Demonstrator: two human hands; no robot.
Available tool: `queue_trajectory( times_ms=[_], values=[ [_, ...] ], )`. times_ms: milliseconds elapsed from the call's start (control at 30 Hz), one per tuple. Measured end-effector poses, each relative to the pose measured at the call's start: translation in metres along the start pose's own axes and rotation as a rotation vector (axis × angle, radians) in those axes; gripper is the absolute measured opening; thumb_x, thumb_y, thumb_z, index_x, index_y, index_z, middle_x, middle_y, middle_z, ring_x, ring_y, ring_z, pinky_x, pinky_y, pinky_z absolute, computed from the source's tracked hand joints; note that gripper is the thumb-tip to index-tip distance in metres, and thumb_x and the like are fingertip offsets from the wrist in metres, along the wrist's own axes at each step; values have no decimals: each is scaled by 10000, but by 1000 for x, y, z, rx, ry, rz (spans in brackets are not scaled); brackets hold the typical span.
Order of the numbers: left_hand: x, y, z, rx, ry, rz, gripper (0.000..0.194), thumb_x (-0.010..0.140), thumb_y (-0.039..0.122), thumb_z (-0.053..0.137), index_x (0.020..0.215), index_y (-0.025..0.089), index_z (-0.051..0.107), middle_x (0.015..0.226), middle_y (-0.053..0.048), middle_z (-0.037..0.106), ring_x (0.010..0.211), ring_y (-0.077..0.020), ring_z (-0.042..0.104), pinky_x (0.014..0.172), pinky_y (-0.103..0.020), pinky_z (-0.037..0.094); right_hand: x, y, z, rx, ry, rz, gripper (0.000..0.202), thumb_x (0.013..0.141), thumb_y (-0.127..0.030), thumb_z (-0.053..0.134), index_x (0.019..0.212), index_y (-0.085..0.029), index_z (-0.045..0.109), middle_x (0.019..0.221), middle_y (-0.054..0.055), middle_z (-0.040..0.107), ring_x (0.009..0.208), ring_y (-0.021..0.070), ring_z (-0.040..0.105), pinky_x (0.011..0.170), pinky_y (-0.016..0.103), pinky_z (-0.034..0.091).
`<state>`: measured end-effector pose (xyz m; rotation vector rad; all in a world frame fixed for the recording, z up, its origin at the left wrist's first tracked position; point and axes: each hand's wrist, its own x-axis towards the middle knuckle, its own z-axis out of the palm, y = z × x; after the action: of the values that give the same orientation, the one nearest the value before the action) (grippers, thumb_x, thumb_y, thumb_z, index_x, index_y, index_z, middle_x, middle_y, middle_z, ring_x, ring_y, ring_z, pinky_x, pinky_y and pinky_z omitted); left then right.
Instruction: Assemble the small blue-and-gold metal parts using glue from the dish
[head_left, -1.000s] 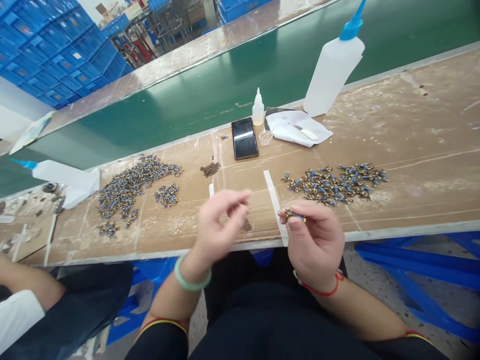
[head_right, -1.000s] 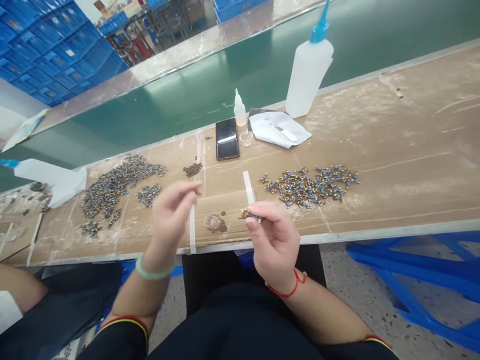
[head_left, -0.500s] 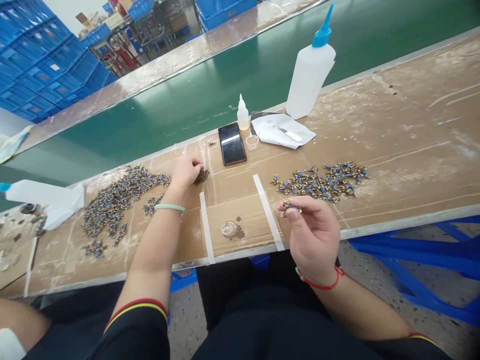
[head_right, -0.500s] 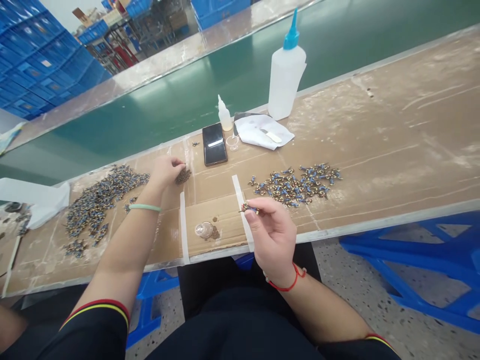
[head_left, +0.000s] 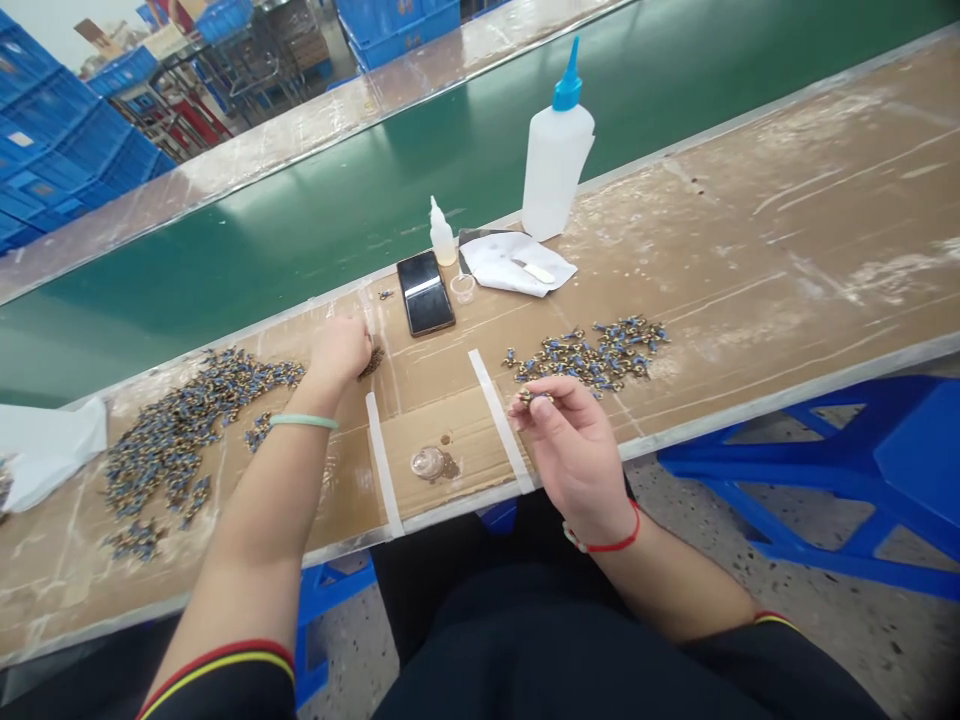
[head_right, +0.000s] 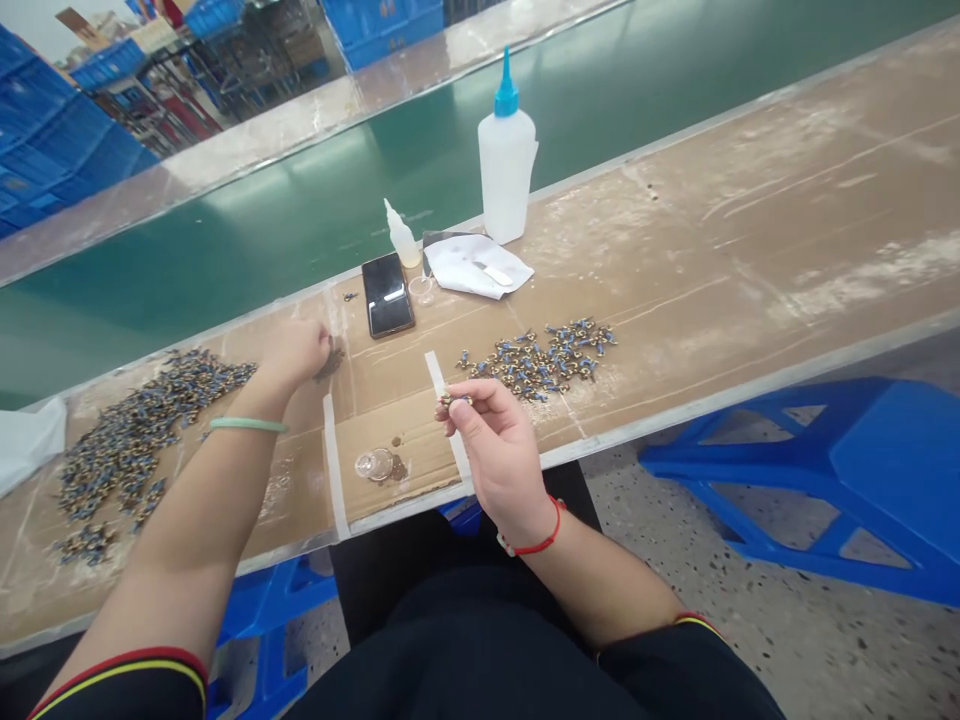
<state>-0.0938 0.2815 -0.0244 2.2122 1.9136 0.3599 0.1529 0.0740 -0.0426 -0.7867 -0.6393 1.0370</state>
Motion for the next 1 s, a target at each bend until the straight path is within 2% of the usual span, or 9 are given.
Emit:
queue_trajectory(
  times_ms=[200,333,400,500,600,700,767,867,1000],
  values=[
    [-16,2,-31,53,106,27,171,783,298,655,650,249,558,784,-134,695,965,-376,685,960,-529,557,0,-1,-4,161,-65,190,277,789,-494,943,905,-290,795,759,-22,740,733,138,708,633,251,573],
    [-61,17,-46,-225,210,150,108,896,319,632,821,242,646,813,-63,689,828,-265,651,855,-444,572,-5,0,-1,197,-95,176,237,833,-472,914,932,-296,790,775,-28,735,736,127,691,643,241,555],
    [-100,36,-40,-461,151,253,129,963,334,616,881,245,658,825,-52,700,779,-229,646,760,-391,570,-8,0,3,160,-83,116,225,863,-472,889,950,-292,785,786,-28,722,737,123,681,664,247,553],
    [-162,78,-12,-679,56,464,75,985,276,653,918,243,655,851,-56,710,787,-214,667,737,-370,576,-13,-1,13,53,-16,-25,214,899,-473,853,979,-291,773,821,-22,704,761,132,679,717,279,571],
    [-205,121,20,-720,231,595,89,970,151,648,963,240,642,887,-57,715,825,-209,673,741,-354,566,-14,-6,23,18,24,-100,219,907,-492,838,981,-302,760,847,-17,689,775,141,671,732,297,577],
    [-221,148,37,-675,469,655,159,949,73,616,965,231,626,864,-49,706,790,-197,648,715,-333,542,-12,-11,28,95,-65,21,269,865,-531,867,964,-312,746,788,-33,648,747,135,636,702,277,562],
    [-223,155,38,-646,536,648,172,936,61,614,949,232,619,839,-40,702,754,-190,636,694,-324,535,-10,-13,29,161,-136,164,311,839,-554,877,949,-309,721,755,-41,613,712,132,595,667,268,547],
    [-223,157,33,-628,522,640,164,930,72,618,934,236,618,831,-35,707,748,-192,647,700,-331,550,-11,-16,29,225,-165,297,368,826,-602,856,913,-295,672,745,-39,575,674,138,541,616,276,525],
    [-227,158,25,-662,486,660,157,935,79,616,920,236,613,832,-32,708,772,-191,664,751,-340,571,-16,-22,30,253,-191,303,386,828,-621,849,892,-295,652,728,-39,565,678,146,533,616,283,520]
  ],
)
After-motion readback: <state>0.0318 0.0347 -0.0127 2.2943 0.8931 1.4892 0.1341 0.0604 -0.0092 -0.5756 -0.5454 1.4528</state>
